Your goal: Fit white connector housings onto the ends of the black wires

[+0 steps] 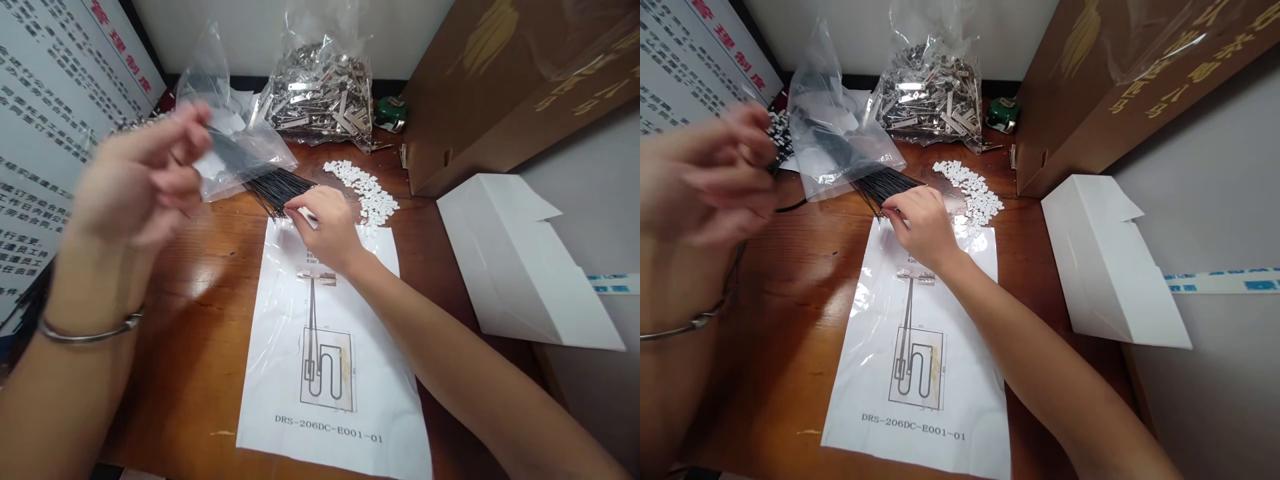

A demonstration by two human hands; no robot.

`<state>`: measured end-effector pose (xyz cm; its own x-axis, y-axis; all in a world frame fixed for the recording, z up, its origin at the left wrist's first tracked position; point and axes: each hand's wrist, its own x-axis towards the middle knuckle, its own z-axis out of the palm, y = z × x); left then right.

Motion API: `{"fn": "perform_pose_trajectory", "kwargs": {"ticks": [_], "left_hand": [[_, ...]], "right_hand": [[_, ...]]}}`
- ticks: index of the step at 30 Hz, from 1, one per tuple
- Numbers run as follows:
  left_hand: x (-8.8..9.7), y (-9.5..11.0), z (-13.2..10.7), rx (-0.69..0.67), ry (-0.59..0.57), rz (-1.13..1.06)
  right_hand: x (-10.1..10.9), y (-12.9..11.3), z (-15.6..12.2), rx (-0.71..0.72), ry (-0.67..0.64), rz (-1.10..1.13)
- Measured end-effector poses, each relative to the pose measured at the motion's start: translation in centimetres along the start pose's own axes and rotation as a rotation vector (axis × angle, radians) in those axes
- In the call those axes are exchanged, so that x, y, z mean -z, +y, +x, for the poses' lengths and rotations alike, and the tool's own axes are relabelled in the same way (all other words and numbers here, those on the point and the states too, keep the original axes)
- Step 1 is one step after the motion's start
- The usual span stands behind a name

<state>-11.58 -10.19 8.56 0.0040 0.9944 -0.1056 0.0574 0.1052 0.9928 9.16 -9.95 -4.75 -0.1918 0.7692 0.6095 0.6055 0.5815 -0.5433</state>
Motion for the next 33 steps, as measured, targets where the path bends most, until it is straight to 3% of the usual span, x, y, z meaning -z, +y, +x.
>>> {"fn": "perform_pose_trajectory", "kwargs": {"ticks": [4,7,9,16,23,33], "left_hand": [[-3.8,-5.1,0.1,0.151,-0.215,-0.117],[-4.8,-8.5,0.5,0.177,-0.282,-0.183],[-5.0,-9.5,0.7,0.178,-0.277,-0.203],[-5.1,-9.7,0.8,0.094,-0.262,-0.194],[-5.1,-10.3,0.8,0.052,-0.301,-0.172],[-4.9,-10.4,0.8,0.039,-0.276,-0.154]], "right_hand": [[0.0,-0.9,0.0,-0.203,0.121,0.279],[0.1,-1.2,0.1,-0.351,0.125,0.430],[0.1,-1.1,0.1,-0.389,0.112,0.470],[-0.3,-1.2,0.0,-0.436,0.055,0.582],[-0.4,-1.6,0.1,-0.505,0.150,0.667],[-0.4,-1.3,0.2,-0.532,0.142,0.636]]}}
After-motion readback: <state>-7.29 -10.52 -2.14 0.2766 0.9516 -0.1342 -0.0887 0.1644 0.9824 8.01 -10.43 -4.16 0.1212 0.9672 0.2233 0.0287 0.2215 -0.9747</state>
